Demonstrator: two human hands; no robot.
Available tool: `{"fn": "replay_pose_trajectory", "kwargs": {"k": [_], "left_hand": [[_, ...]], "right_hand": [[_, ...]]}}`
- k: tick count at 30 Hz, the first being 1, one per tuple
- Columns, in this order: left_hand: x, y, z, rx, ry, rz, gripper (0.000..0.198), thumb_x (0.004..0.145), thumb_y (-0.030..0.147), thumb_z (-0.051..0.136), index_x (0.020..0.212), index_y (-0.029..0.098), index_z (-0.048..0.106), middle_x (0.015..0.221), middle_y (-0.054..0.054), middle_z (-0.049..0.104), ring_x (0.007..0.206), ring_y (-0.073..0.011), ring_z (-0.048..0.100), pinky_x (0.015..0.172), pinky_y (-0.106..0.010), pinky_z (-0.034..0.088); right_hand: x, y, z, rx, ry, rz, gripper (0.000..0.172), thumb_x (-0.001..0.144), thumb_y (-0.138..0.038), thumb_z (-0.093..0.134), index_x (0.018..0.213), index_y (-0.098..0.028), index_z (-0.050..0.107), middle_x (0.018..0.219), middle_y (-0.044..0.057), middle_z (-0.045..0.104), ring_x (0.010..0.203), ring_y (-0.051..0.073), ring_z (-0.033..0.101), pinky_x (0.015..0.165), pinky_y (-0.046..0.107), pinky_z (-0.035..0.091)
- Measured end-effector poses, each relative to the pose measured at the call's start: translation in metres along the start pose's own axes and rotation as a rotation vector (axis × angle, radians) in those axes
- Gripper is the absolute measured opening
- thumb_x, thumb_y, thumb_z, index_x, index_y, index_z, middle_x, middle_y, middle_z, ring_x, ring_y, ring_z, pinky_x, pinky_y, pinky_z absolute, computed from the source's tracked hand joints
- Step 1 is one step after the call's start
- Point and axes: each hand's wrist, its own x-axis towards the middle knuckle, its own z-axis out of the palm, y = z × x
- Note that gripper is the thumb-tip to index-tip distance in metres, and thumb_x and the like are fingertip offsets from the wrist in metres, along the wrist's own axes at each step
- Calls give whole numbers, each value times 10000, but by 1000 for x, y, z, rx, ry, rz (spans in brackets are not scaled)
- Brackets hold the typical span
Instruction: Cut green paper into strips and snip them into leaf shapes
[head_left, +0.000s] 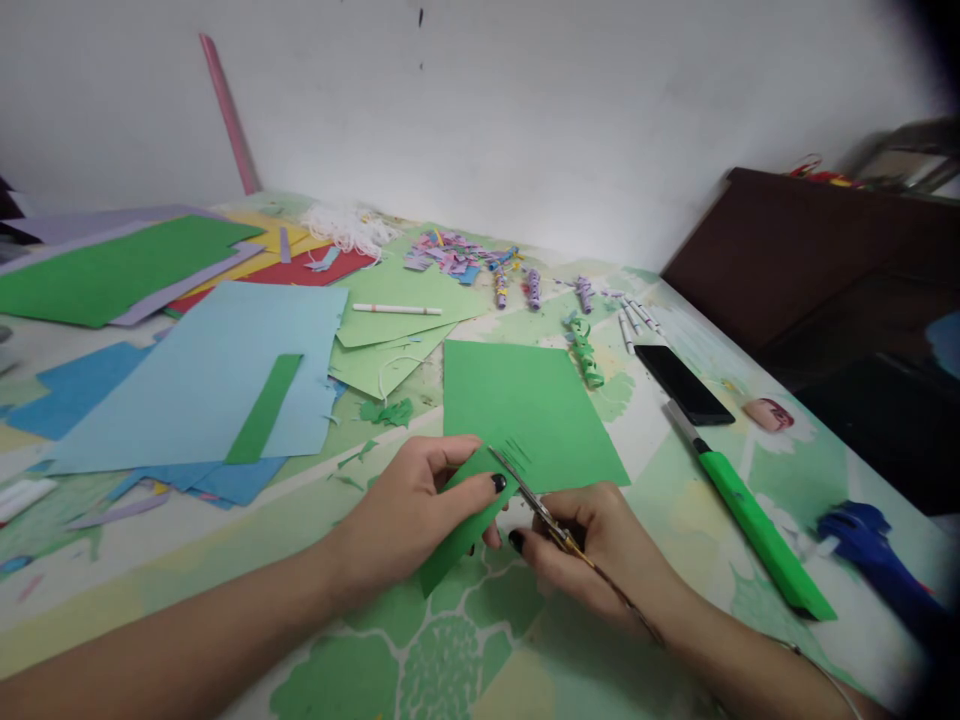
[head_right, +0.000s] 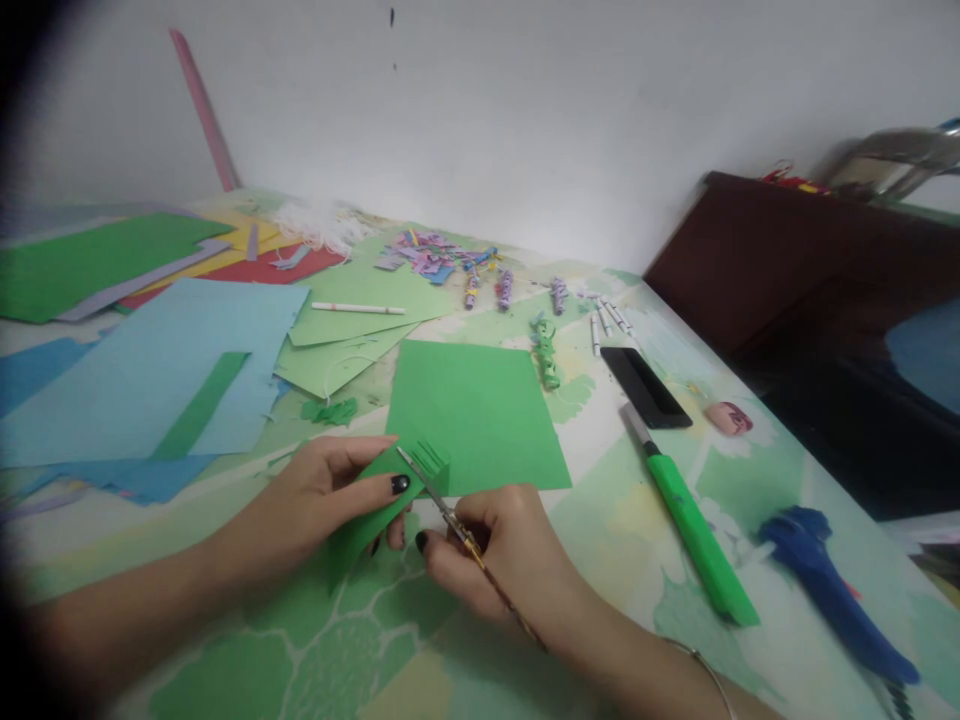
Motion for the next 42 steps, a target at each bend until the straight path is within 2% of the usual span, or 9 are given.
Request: {"fn": "replay_pose_trajectory", "kwargs": {"k": [7,13,19,34,42], "left_hand": [[1,0,-2,-6,11,12,182,821,233,495,727,121,602,553,-15,621,491,-93,527,483,-185,421],[1,1,-2,-9,40,18,185,823,239,485,716,129,588,545,-14,628,459,-86,504,430,-173,381],[1,2,-2,51,41,38,166,823,223,477,729,130,577,539,-10,625,455,-84,503,442,-179,396],[0,-1,-1,90,55,45,163,842,228,470,754,141,578,544,10,623,455,-80,500,446,-179,399],[-2,-2,0,96,60,40,174,851,229,467,759,141,585,557,9,628,466,-77,499,450,-175,392]], "right_hand": [[-2,8,-4,134,-83,-67,220,740,-301,522,588,-154,459,530,-47,313,489,67,246,418,204,177],[-3,8,-7,148,-119,-68,278,757,-345,527,583,-165,406,549,-49,283,503,67,221,425,215,161],[-3,9,-4,152,-92,-89,240,757,-314,529,598,-158,441,527,-53,300,501,70,248,426,212,181],[-4,9,-1,91,-49,-96,269,777,-325,525,591,-162,421,521,-60,288,483,64,234,408,206,176],[-5,6,-2,84,-74,-94,194,802,-294,496,709,-137,561,559,-51,315,505,68,240,425,197,191]]}}
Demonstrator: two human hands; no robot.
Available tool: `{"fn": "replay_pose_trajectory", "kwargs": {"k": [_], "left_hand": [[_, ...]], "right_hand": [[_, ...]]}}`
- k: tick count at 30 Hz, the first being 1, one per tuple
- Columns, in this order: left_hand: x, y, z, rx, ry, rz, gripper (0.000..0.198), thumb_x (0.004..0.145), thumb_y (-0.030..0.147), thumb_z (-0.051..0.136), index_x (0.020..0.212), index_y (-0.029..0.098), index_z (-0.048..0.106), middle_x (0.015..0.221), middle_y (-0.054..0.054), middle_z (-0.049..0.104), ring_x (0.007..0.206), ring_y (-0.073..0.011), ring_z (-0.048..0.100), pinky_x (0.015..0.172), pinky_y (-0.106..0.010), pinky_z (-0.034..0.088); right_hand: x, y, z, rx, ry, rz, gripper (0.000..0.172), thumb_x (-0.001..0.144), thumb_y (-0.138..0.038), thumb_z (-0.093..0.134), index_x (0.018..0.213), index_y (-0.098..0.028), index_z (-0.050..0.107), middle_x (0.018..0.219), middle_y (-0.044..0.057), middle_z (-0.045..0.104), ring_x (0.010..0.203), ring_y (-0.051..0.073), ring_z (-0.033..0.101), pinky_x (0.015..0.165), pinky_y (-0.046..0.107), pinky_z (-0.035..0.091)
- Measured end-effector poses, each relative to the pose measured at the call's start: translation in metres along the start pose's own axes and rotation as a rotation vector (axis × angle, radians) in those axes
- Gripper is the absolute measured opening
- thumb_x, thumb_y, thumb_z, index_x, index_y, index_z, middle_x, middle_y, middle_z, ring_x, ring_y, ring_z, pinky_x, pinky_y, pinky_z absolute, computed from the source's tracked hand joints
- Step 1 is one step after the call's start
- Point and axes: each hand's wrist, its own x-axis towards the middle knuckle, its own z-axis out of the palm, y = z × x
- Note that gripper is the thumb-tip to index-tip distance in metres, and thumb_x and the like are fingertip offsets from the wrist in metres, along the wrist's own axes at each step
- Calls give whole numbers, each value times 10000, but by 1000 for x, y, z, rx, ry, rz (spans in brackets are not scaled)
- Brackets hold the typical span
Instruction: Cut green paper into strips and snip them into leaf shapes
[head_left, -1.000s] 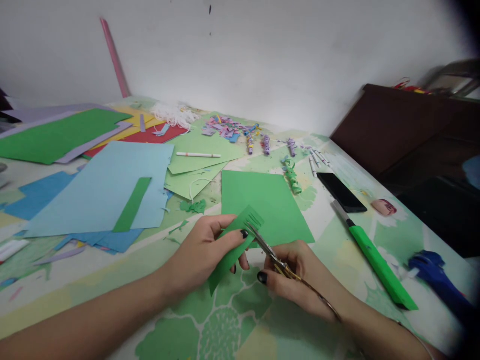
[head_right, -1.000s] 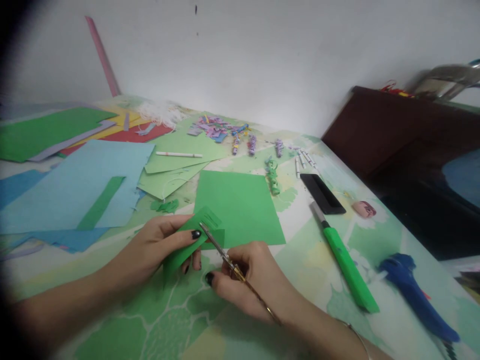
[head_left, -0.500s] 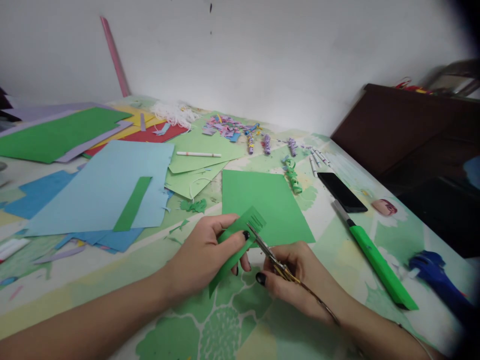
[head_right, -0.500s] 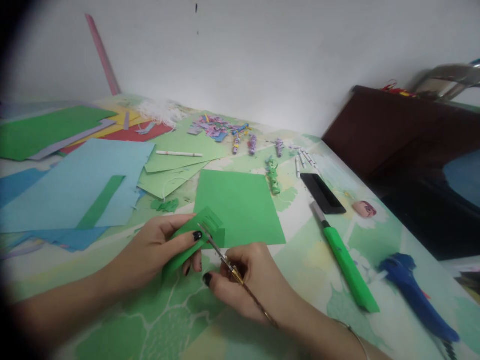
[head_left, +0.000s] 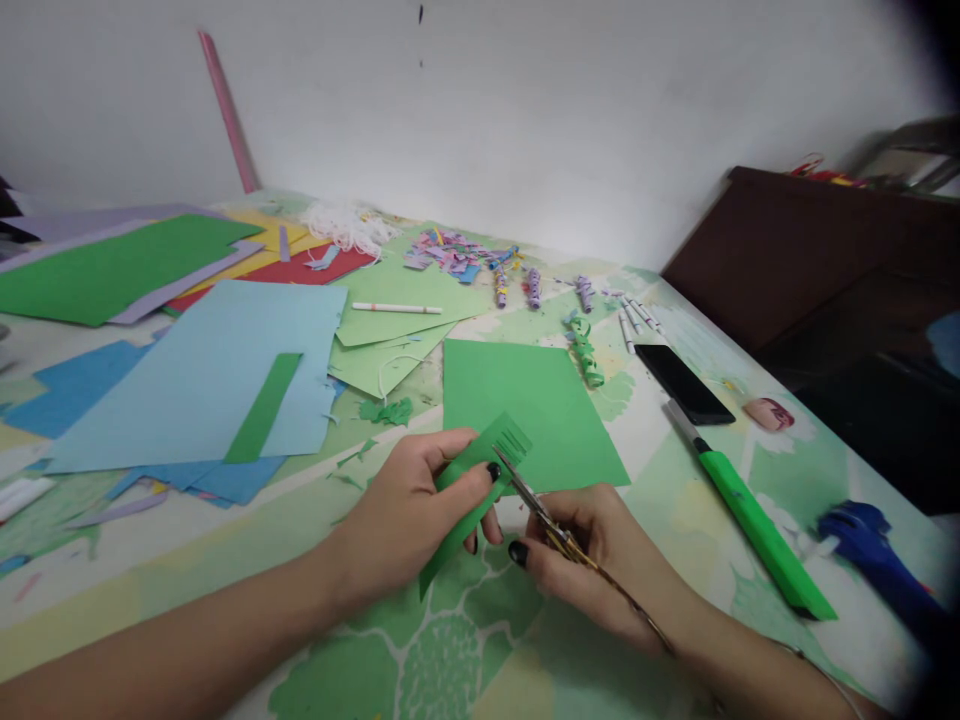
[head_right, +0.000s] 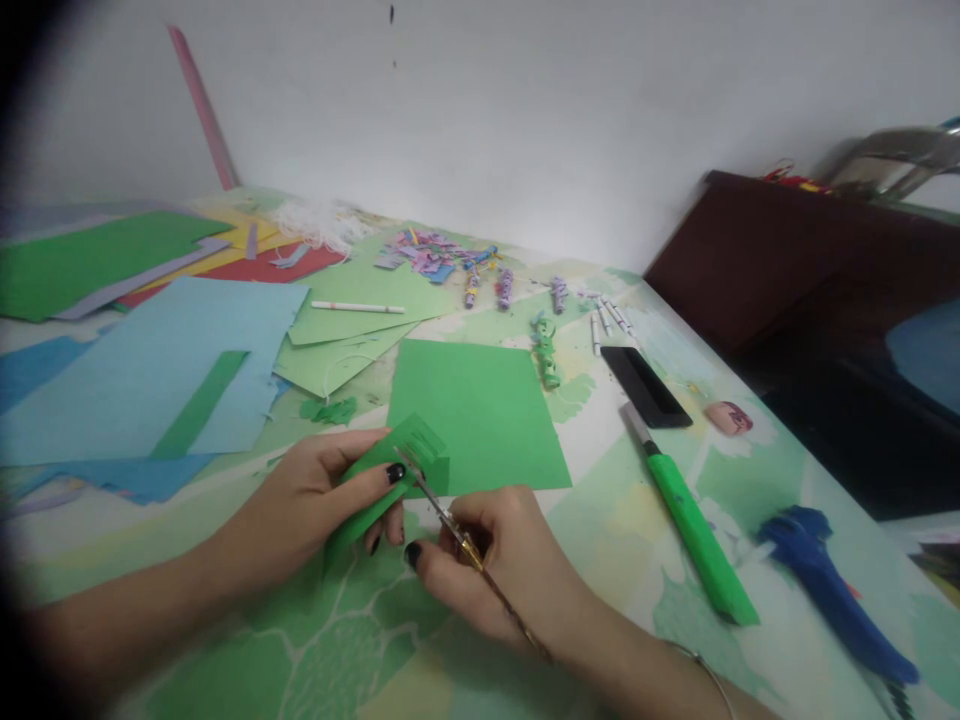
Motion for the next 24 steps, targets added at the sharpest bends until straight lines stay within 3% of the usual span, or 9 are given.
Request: {"fn": "replay_pose_trajectory", "kwargs": {"k": [7,15,24], "left_hand": [[-1,1,0,15,1,3,179,844,225,472,738,136,586,565,2,629,472,-83,507,465,-189,404],[-1,2,1,-2,-17,4,161,850,231,463,771,144,573,568,10,624,474,-85,505,475,-193,406],[0,0,0,10,-24,7,187,857,227,456,738,149,577,582,6,620,494,-91,496,483,-201,392]], "right_hand": [[3,-6,1,-31,19,11,222,785,-266,479,787,-117,644,547,-48,311,495,68,242,425,196,188],[4,-10,3,-75,54,42,262,758,-325,468,566,-147,482,514,-31,351,469,69,282,426,211,184],[5,-6,4,-94,70,74,228,742,-262,470,552,-142,507,477,-30,397,443,66,295,414,206,185]]}}
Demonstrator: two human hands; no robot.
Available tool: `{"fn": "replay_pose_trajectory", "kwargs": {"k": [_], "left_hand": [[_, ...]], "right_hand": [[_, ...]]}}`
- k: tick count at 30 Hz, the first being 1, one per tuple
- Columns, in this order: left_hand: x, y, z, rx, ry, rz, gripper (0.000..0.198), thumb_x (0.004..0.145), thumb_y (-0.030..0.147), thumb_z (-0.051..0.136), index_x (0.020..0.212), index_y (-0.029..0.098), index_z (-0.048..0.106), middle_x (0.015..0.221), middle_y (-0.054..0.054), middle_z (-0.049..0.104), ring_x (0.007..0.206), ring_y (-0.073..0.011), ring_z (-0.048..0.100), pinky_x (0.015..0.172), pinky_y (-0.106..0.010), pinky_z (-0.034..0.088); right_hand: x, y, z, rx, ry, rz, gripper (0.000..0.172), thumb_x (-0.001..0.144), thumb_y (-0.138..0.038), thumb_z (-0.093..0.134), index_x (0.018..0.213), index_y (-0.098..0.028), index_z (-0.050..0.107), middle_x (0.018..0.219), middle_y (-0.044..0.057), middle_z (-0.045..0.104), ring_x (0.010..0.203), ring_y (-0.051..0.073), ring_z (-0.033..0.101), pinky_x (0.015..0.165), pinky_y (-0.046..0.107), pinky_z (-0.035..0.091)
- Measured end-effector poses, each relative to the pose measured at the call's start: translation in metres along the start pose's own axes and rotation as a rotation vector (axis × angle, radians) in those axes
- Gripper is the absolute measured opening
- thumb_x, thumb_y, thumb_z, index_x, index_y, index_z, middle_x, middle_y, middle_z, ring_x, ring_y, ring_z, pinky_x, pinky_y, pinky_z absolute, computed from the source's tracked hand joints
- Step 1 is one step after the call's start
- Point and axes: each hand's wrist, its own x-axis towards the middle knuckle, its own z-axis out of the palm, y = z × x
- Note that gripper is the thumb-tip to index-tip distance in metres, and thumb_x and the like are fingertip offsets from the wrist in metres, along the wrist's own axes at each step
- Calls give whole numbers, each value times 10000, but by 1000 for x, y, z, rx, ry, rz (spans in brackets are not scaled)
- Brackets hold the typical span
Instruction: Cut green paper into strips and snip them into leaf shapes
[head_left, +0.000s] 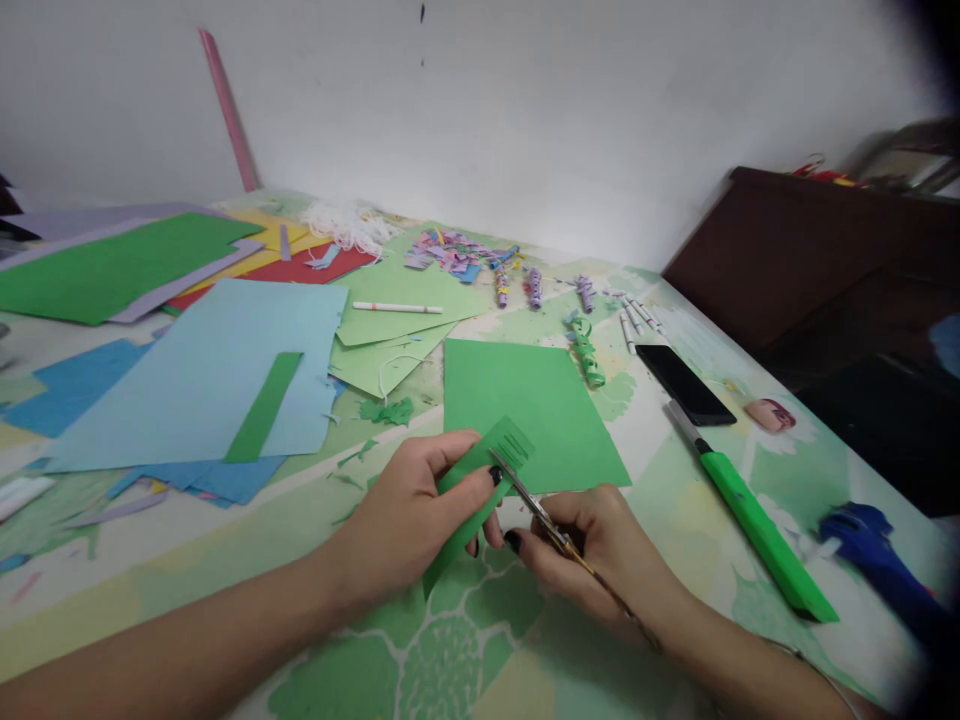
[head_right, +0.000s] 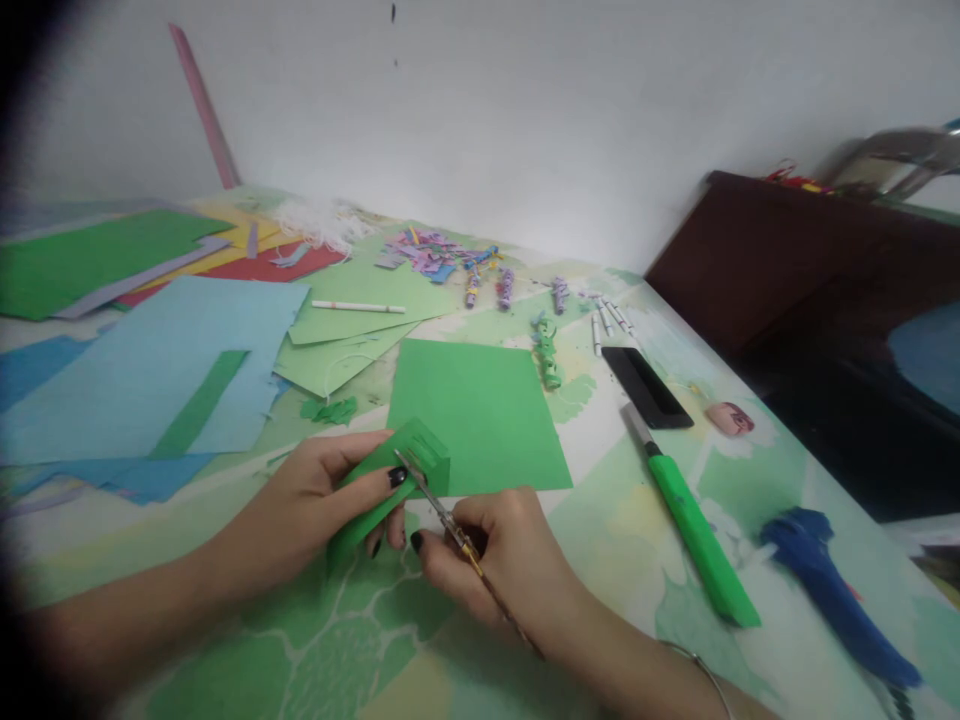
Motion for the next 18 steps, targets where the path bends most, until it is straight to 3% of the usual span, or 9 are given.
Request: {"fn": "replay_pose_trajectory", "kwargs": {"k": [6,11,18], "left_hand": [[0,1,1,-11,-3,25,184,854,211,461,727,146,578,580,10,608,506,-91,497,493,-197,394],[0,0,1,-15,-8,30,167,840,189,477,745,137,604,587,6,606,541,-98,526,523,-198,413],[-1,1,2,-57,-16,13,159,832,191,486,758,131,614,588,2,604,546,-100,538,525,-198,421]], "right_hand": [[0,2,1,-28,24,-24,205,737,-229,482,600,-117,584,501,-34,374,464,64,289,418,197,192],[0,4,3,50,5,-91,218,771,-216,471,784,-136,673,532,-41,374,482,65,298,427,179,223],[0,5,3,34,16,-19,221,752,-218,470,651,-112,636,489,-37,397,448,61,303,414,185,206]]}}
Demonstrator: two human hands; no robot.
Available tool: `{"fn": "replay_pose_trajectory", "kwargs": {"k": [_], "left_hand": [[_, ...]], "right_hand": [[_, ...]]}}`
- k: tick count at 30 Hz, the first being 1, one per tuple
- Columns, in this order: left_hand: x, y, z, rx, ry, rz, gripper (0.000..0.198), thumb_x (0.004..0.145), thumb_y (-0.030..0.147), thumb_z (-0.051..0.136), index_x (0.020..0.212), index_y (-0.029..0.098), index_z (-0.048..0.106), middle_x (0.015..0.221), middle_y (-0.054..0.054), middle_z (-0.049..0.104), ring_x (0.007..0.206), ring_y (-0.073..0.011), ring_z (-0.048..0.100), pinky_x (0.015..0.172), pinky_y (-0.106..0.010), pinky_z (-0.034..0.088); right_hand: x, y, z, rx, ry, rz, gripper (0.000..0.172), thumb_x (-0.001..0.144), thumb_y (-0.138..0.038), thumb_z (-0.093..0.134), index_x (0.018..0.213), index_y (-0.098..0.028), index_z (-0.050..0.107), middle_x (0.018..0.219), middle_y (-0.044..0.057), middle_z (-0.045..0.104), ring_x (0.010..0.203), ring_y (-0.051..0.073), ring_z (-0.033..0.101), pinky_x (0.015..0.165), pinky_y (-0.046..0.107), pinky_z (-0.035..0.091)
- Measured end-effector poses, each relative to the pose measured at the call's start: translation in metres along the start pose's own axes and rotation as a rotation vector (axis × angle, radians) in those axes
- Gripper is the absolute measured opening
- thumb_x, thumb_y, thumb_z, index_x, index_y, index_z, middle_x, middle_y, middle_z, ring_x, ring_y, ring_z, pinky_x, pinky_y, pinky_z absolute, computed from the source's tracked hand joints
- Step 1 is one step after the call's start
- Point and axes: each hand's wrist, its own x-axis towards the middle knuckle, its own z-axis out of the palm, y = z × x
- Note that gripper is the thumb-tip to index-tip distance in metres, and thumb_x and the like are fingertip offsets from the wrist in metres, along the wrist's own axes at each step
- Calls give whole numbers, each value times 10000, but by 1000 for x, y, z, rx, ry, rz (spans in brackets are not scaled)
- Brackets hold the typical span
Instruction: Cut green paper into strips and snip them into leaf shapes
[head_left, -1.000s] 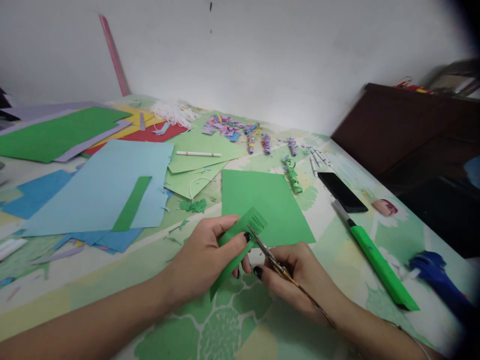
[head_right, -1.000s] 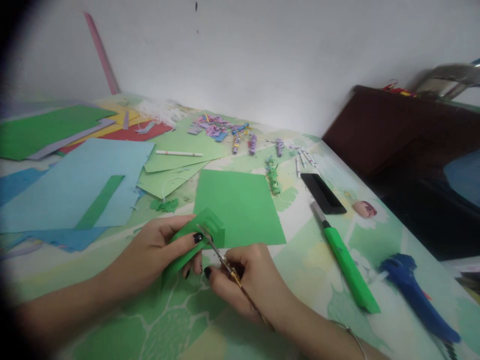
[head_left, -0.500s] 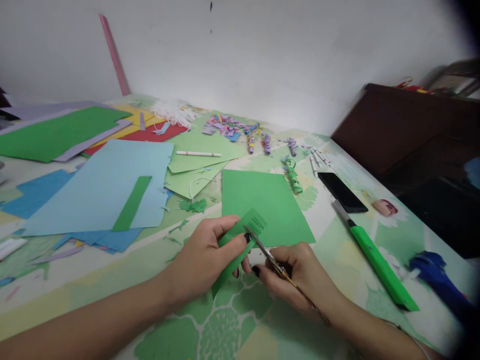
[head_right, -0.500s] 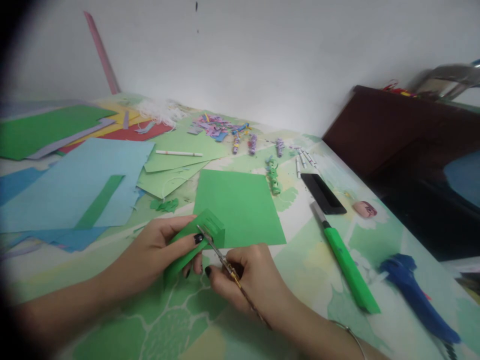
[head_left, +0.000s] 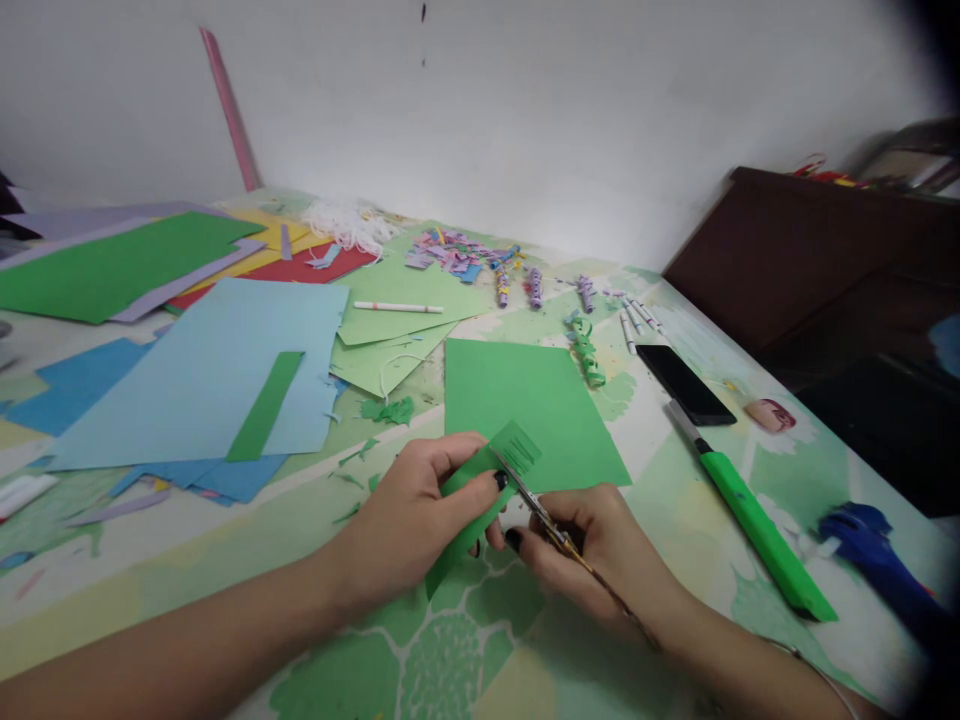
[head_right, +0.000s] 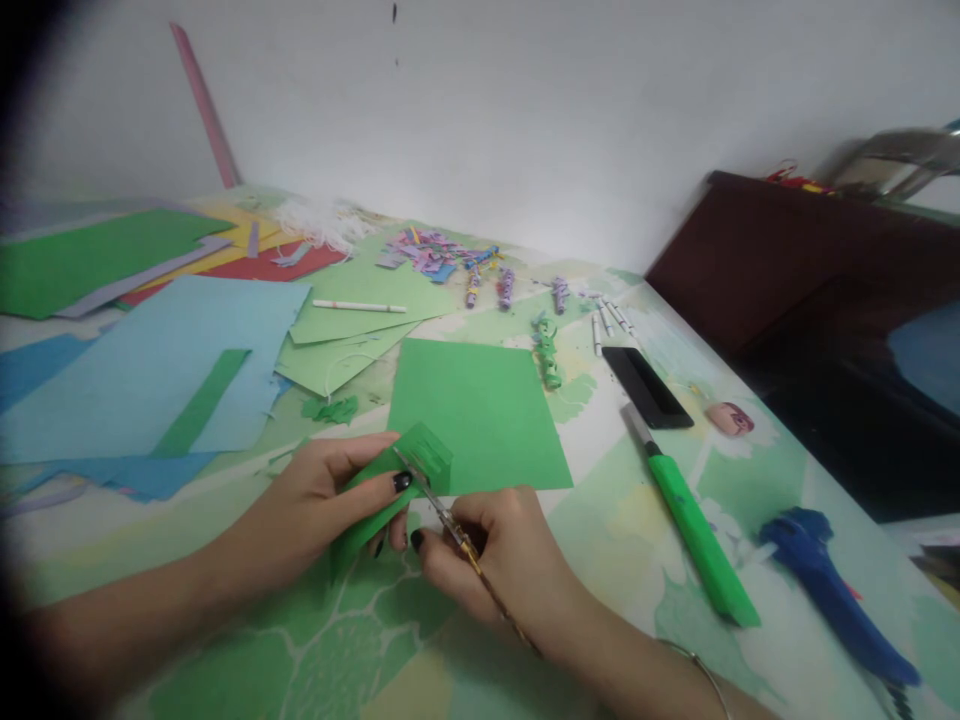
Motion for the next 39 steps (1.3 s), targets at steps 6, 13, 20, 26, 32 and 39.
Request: {"fn": "replay_pose_trajectory", "kwargs": {"k": [6,13,20,26,32,39], "left_hand": [[0,-2,0,-5,-8,24,161,829,186,484,755,135,618,602,-2,607,571,-106,550,553,-203,433],[2,-2,0,-16,-13,19,159,823,183,484,744,141,615,597,1,603,551,-101,541,531,-195,427],[0,0,-2,6,12,29,167,814,176,487,697,135,600,571,1,606,524,-97,526,511,-194,416],[3,2,-5,-27,24,3,164,811,212,484,715,131,590,548,1,607,489,-94,524,470,-186,414],[6,4,-12,10,132,52,170,812,251,498,711,141,579,558,-3,614,470,-91,483,452,-192,376],[7,3,-14,-22,129,26,177,795,256,517,677,136,573,558,-24,633,477,-96,506,454,-193,379]], "right_hand": [[2,0,0,0,1,-14,247,761,-180,436,596,-118,609,471,-30,430,447,61,328,418,178,230],[1,-7,0,-52,21,17,220,721,-215,475,633,-107,646,472,-32,405,440,64,298,407,193,202],[1,-5,1,-37,35,-24,189,717,-181,490,705,-115,667,501,-44,360,473,65,294,417,180,208],[4,-12,-2,-41,29,-21,226,736,-283,545,571,-131,514,494,-50,334,453,57,298,402,181,202],[3,-9,-18,66,-110,-8,222,790,-329,559,671,-149,511,491,-53,397,413,60,379,389,178,277],[0,0,-50,267,-18,-5,244,805,-367,563,670,-164,543,520,17,568,446,116,530,426,224,375]]}}
